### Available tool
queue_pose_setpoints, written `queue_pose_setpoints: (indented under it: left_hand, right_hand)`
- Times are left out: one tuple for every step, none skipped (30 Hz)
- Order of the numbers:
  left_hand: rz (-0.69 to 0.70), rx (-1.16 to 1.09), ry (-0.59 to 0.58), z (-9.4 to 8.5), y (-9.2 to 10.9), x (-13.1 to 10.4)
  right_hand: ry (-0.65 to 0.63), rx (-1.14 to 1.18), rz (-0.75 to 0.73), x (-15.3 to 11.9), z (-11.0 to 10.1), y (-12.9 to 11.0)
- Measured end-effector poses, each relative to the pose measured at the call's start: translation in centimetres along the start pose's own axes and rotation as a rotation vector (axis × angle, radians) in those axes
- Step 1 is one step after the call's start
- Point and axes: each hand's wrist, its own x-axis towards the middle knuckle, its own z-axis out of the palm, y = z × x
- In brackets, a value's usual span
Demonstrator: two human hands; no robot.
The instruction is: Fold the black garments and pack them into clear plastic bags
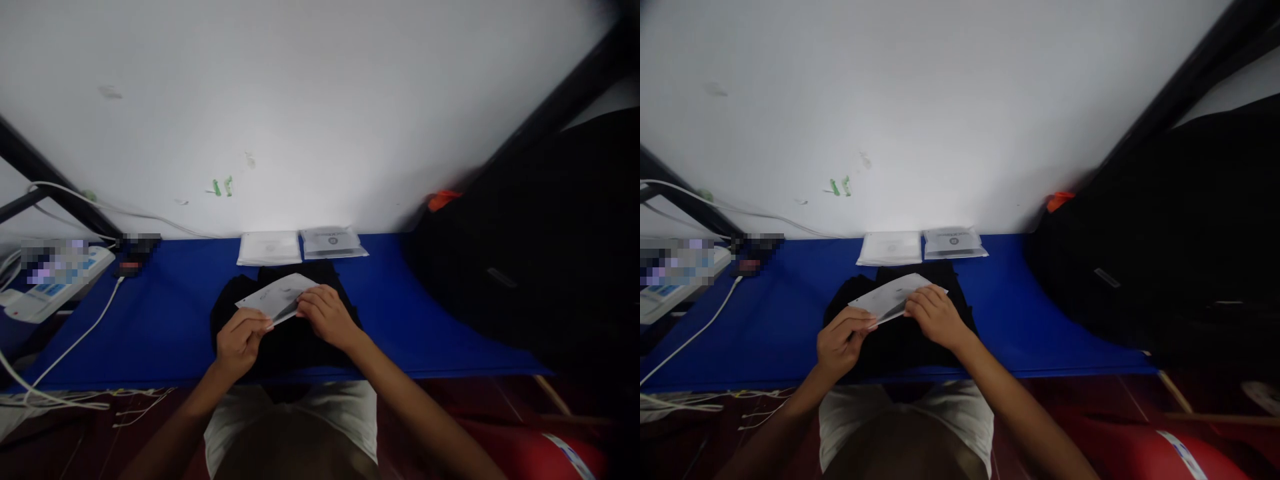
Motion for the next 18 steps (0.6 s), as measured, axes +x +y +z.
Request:
queue_pose_setpoints:
  left_hand:
    - [-0.008,-0.005,0.011,-0.3,0.1,0.1]
    - [-0.017,-0.008,0.023,-0.6,0.2,0.2]
    - [-0.025,-0.008,0.037,-0.9,0.3,0.3]
    - [-0.033,-0.004,0.054,-1.2,0.3,0.5]
    - [-0.040,0.000,0.070,-1.4,0.4,0.6]
    - [-0.047,-0.002,0.080,-1.5,0.4,0.7]
    - [-0.055,-0.013,0.082,-1.6,0.4,0.8]
    - [-0.065,-0.036,0.078,-1.6,0.4,0.7]
    - [-0.075,-0.070,0.065,-1.4,0.4,0.6]
    - [-0.086,-0.111,0.044,-1.2,0.5,0.4]
    - [-0.097,-0.154,0.019,-1.0,0.5,0.2]
    - [-0.109,-0.194,-0.009,-0.7,0.6,-0.1]
    - [-0.118,-0.230,-0.035,-0.4,0.7,-0.4]
    - [-0.123,-0.260,-0.060,-0.2,0.8,-0.7]
    - [-0.123,-0.284,-0.078,0.1,0.9,-0.9]
    - [-0.120,-0.302,-0.088,0.2,1.1,-1.1]
    - [-0.117,-0.314,-0.093,0.3,1.2,-1.2]
    - [-0.124,-0.315,-0.099,0.3,1.3,-1.3]
  right_hand:
    - [-0.012,-0.008,-0.001,-0.3,-0.3,0.8]
    - [-0.021,-0.016,0.005,-0.5,-0.5,1.6]
    - [-0.029,-0.024,0.018,-0.8,-0.8,2.4]
    - [-0.030,-0.033,0.035,-1.1,-1.1,3.1]
    - [-0.033,-0.040,0.056,-1.4,-1.3,3.8]
    - [-0.041,-0.043,0.081,-1.7,-1.6,4.3]
    - [-0.060,-0.037,0.107,-2.0,-1.8,4.6]
    - [-0.089,-0.022,0.136,-2.1,-2.0,4.8]
    - [-0.125,0.001,0.164,-2.2,-2.1,4.8]
    - [-0.164,0.027,0.189,-2.1,-2.3,4.6]
    - [-0.203,0.054,0.203,-2.0,-2.4,4.2]
    - [-0.237,0.078,0.205,-1.7,-2.4,3.7]
    - [-0.271,0.098,0.192,-1.4,-2.4,3.2]
    - [-0.302,0.111,0.167,-1.0,-2.3,2.6]
    - [-0.334,0.120,0.134,-0.6,-2.1,2.1]
    - [-0.367,0.126,0.101,-0.3,-1.8,1.7]
    - [-0.393,0.130,0.070,0.1,-1.5,1.4]
    - [-0.410,0.133,0.041,0.3,-1.2,1.2]
